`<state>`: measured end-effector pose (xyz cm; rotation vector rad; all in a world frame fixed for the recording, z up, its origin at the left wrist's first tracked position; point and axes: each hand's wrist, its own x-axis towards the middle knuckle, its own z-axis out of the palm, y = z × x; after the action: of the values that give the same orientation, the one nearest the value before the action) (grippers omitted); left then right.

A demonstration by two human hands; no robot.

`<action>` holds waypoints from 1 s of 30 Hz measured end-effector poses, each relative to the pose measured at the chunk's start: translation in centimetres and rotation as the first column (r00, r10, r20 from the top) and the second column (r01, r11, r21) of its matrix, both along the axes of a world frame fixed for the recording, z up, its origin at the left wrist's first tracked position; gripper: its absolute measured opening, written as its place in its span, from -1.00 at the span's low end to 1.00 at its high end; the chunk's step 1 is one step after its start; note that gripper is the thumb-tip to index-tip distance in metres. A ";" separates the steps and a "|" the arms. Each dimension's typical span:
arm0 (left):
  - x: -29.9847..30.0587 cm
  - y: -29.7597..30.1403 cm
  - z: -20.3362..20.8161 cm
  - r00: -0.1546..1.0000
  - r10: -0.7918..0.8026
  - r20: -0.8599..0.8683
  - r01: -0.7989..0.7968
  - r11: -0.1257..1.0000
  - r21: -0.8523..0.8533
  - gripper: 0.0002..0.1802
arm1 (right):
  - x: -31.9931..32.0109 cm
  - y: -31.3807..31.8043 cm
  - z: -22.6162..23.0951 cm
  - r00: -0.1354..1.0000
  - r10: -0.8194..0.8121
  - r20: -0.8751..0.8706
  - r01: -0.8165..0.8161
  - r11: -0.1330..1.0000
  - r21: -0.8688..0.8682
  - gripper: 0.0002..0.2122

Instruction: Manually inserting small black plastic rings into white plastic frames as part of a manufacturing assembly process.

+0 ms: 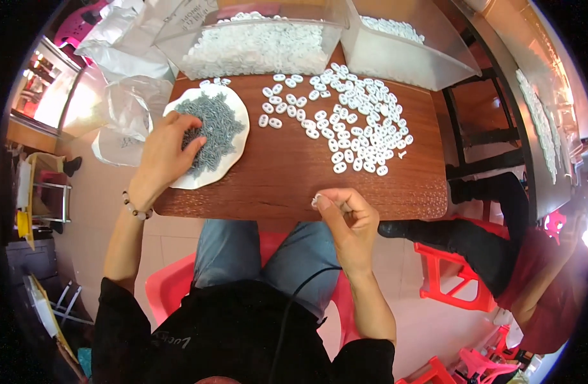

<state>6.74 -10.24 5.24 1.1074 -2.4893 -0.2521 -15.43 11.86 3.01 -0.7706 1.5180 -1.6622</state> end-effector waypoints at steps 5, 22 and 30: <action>-0.2 -0.6 -0.6 0.998 0.008 -0.059 -0.001 0.994 0.110 -0.86 | 0.3 -0.1 -0.2 1.000 0.008 0.016 -0.008 1.000 -0.003 -0.92; 0.5 -1.3 -0.4 0.584 0.517 -0.626 0.355 0.531 0.769 -0.75 | 1.2 -2.8 1.6 0.971 0.174 -0.162 -0.163 0.983 0.081 -0.90; -0.8 1.7 0.7 0.453 0.462 -0.763 0.474 0.600 0.644 -0.73 | 3.7 -11.2 4.0 0.863 0.412 -0.294 -0.407 0.910 0.081 -0.88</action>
<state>5.97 -8.59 5.93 0.8133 -1.2515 -1.6737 -11.69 0.69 6.98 -1.2920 1.4372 -1.2500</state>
